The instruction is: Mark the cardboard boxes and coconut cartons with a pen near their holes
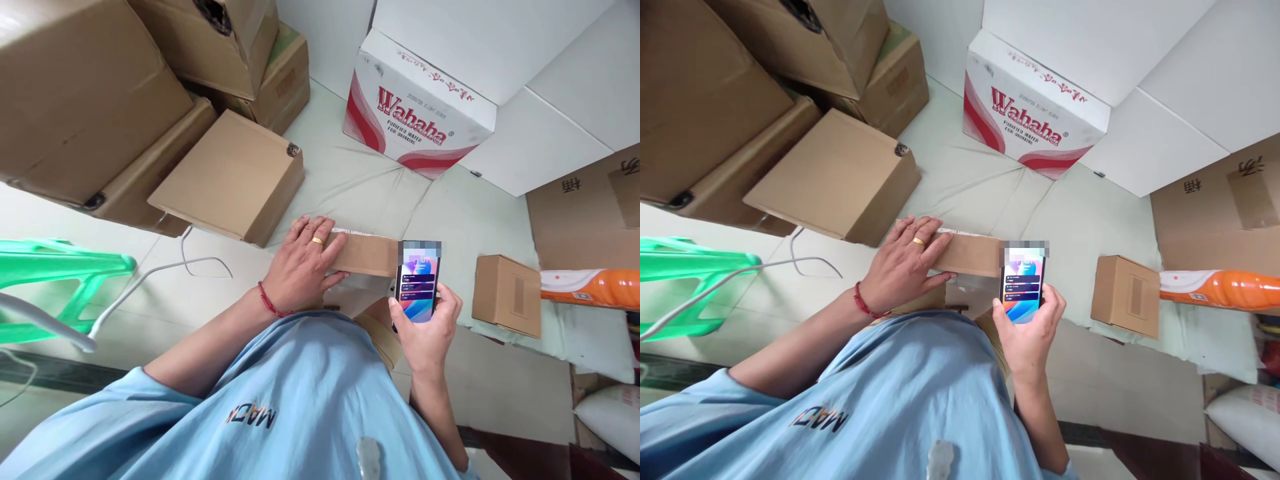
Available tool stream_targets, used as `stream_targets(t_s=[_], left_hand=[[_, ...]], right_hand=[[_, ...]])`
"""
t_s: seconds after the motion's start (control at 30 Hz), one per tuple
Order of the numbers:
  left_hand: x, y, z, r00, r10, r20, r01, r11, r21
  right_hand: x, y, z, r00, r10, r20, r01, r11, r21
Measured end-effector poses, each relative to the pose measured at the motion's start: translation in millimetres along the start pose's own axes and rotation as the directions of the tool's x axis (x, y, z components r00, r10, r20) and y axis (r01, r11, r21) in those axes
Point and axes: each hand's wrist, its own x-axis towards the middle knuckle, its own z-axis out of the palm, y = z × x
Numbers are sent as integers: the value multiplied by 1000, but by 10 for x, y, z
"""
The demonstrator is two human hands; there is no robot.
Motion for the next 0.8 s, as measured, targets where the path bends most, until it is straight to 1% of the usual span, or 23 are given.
stream_targets(t_s=[0.2,0.3,0.4,0.47,0.53,0.6,0.67,0.73,0.8], left_hand=[[2,2,-2,1000,1,10,-1,1000,-1],[7,9,-34,999,-18,35,19,999,-28],[11,5,-101,997,-49,60,53,996,-70],[13,-5,-158,993,-85,85,94,989,-111],[12,-21,-209,981,-150,119,167,975,-146],[7,-42,-248,958,-253,133,274,947,-168],[-1,-67,-269,920,-379,102,392,897,-204],[-5,-89,-276,871,-489,51,482,828,-287],[-2,-98,-271,823,-567,31,529,745,-405]], right_hand=[[-44,15,36,1000,13,0,-13,1000,15],[-18,130,30,996,92,-1,-91,995,39],[82,379,-4,968,250,-31,-249,968,18],[166,616,-37,935,349,-68,-352,935,-43],[225,879,-71,903,422,-82,-429,896,-115],[234,1125,-92,878,475,-64,-478,860,-177],[195,1307,-89,859,511,-34,-504,834,-225],[137,1397,-57,847,532,-4,-515,817,-261],[93,1395,6,844,536,16,-512,815,-270]])
